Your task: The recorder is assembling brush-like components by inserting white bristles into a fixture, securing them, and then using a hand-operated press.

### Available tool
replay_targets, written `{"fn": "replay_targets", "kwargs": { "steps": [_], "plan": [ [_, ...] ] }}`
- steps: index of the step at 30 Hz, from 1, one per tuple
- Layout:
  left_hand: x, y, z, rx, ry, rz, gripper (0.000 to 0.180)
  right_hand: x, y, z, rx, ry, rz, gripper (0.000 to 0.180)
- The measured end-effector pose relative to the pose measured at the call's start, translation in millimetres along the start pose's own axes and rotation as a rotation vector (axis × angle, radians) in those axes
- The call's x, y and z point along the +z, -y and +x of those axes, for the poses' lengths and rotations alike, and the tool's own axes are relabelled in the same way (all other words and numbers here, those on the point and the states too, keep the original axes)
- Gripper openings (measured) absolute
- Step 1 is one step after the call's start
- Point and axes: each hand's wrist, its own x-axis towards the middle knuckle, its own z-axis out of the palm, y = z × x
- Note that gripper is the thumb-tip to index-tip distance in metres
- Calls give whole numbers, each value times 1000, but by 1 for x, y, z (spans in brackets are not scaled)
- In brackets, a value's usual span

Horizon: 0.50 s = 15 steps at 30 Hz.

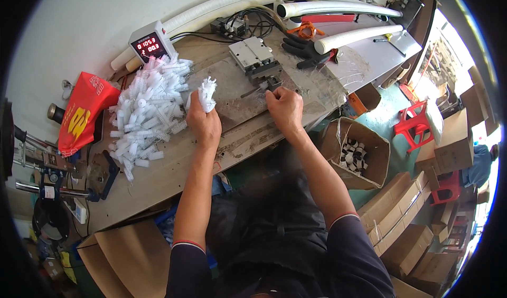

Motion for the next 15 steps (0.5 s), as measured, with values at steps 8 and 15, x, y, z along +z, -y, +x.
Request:
{"fn": "replay_targets", "kwargs": {
  "steps": [8,15],
  "plan": [
    [2,-12,-3,100,314,66,20,-2,0,-9,8,-12,29,29],
    [15,-21,-6,170,467,49,27,0,-3,-7,20,-31,28,28]
  ]
}}
